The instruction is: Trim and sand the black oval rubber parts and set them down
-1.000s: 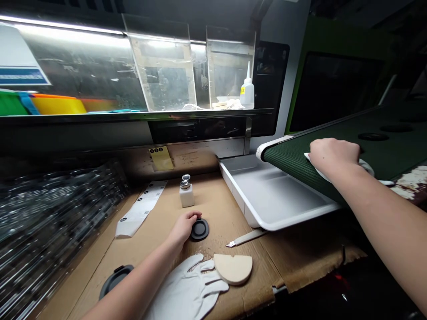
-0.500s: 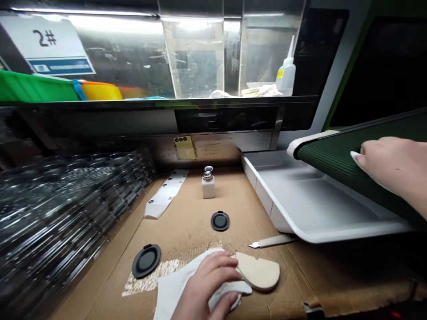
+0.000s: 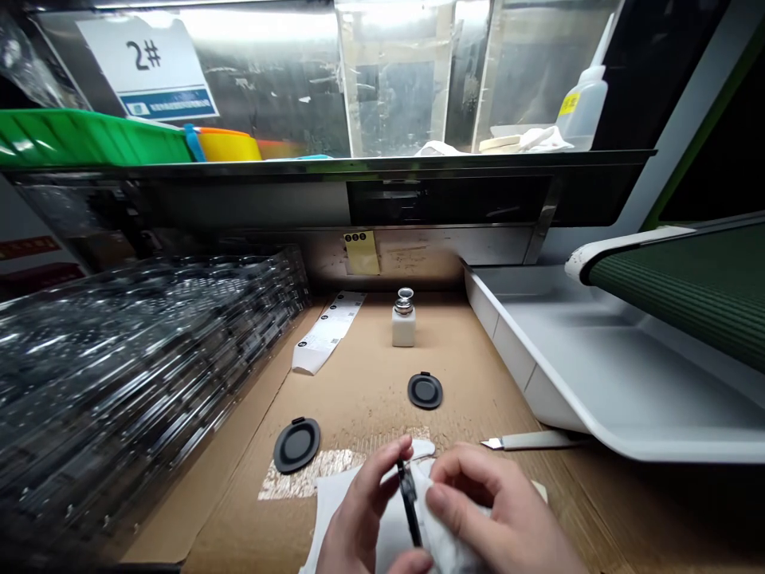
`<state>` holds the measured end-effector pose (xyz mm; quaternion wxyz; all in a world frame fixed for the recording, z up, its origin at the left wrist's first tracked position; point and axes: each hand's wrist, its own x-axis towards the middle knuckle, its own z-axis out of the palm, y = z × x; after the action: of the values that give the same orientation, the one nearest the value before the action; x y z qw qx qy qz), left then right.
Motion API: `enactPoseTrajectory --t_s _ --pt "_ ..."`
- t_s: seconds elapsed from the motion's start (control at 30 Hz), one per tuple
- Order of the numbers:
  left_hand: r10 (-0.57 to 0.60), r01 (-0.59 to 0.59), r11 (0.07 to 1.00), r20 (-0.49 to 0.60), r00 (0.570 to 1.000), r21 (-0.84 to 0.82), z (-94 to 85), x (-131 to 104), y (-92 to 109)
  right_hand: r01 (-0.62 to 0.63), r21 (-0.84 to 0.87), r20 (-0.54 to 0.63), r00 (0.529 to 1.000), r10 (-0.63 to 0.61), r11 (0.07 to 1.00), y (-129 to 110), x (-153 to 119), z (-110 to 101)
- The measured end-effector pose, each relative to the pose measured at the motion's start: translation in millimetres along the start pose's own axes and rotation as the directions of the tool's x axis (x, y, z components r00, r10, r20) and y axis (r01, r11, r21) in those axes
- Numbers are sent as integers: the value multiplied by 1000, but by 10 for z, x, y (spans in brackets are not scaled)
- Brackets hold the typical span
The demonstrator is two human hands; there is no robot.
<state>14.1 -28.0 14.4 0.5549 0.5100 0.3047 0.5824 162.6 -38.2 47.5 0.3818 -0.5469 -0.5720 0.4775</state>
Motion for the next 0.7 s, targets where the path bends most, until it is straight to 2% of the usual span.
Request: enactPoseTrajectory --t_s 0.07,0.13,0.17,0.2,0.27,0.37,0.4,0.47,0.6,0.7 --pt "-197 198 954 29 980 -224 -53 23 -114 -24 -63 -58 998 20 998 33 12 -105" --pt "-398 416 795 139 907 -441 -103 59 -206 -9 -225 -154 988 -26 974 47 21 -258" --pt "-460 493 702 202 865 -514 -122 78 -237 12 -341 -204 975 -86 940 50 29 -334" --pt "-499 549 618 259 827 -563 -135 96 -256 40 -462 -232 959 -165 886 50 38 -396" --pt "-523 606 513 337 782 -608 -141 122 -262 114 -643 -217 922 -322 757 47 64 -455" --pt "-541 664 450 408 735 -597 -112 124 -234 264 -748 -55 890 -452 610 39 114 -345" --pt "-555 678 446 414 722 -585 -99 115 -229 318 -758 8 878 -479 569 37 134 -270" --pt "-589 667 466 359 724 -581 -83 87 -237 401 -777 95 837 -539 485 37 181 -109" --pt "-584 548 642 121 802 -535 -99 36 -311 477 -810 147 728 -669 341 41 281 88" --pt "-537 505 748 54 842 -431 -123 40 -327 521 -794 189 702 -687 314 54 322 103"
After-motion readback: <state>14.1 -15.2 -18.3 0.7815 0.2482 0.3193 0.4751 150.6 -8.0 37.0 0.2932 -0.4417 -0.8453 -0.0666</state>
